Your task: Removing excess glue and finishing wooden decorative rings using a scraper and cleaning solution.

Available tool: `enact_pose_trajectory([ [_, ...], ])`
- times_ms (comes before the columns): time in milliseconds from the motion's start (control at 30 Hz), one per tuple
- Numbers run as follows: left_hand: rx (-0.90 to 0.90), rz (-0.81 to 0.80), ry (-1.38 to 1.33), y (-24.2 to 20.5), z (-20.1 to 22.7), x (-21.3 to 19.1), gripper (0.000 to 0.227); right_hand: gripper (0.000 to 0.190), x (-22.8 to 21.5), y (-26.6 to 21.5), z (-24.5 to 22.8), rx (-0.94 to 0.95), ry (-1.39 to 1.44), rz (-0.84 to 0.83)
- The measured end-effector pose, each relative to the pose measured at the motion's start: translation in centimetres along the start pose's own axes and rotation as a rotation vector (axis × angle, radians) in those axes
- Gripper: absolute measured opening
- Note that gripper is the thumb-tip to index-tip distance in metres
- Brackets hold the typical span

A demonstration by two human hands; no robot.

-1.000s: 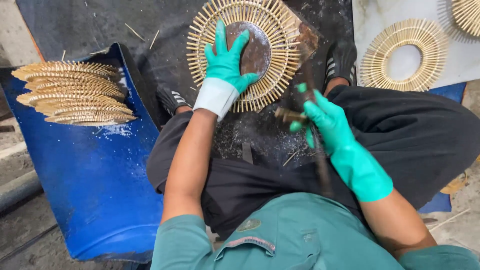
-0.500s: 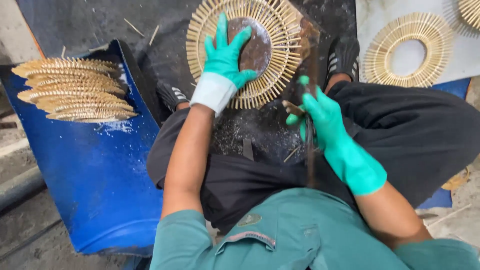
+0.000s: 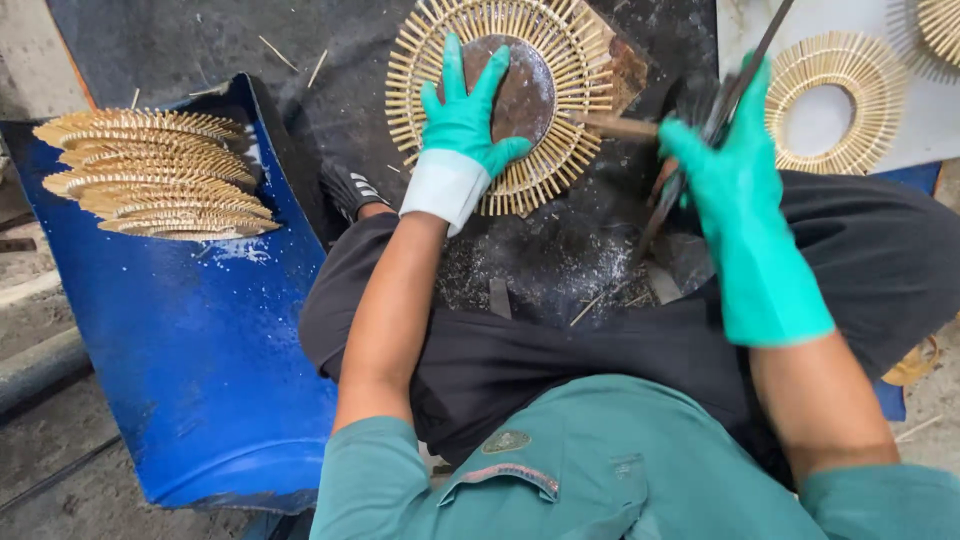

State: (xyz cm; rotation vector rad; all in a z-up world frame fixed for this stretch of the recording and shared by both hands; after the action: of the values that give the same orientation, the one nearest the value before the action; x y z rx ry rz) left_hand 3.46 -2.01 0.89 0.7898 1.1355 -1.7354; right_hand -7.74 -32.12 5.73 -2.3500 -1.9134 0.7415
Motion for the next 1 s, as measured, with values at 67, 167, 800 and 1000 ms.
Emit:
enact_pose_trajectory([
  [67,-0.007,-0.012,0.003,-0.1,-0.2,0.5,0.113,0.105,0.6,1.7,4.5,-0.084,-0.085,0.027],
  [167,-0.002,0.002,-0.003,0.4,0.1,0.1,0.113,0.11,2.1,5.4,7.9,-0.279,-0.21,0.056],
  [800,-0.025,0.041,-0.044,-0.6,0.1,0.6,0.109,0.06,5.2,-6.8,-0.9,0.254,0.414,-0.306],
  [1000,-0.133,-0.077,0.0,-0.5,1.3,-0.5,0.106,0.062,5.3,-6.6,-0.7,0.287,0.472,-0.353],
])
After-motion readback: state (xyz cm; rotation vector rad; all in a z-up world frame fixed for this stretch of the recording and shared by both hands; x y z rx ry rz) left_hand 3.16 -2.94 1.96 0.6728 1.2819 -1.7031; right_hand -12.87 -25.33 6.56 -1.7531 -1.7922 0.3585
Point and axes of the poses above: each hand's wrist, its own y-axis towards the middle knuckle, its own x-axis out of the palm, z = x × y, the point moved 2 cm from there along y, towards the middle knuckle, and after that the axes turned 12 degrees about -x, right-handed, at the moved point
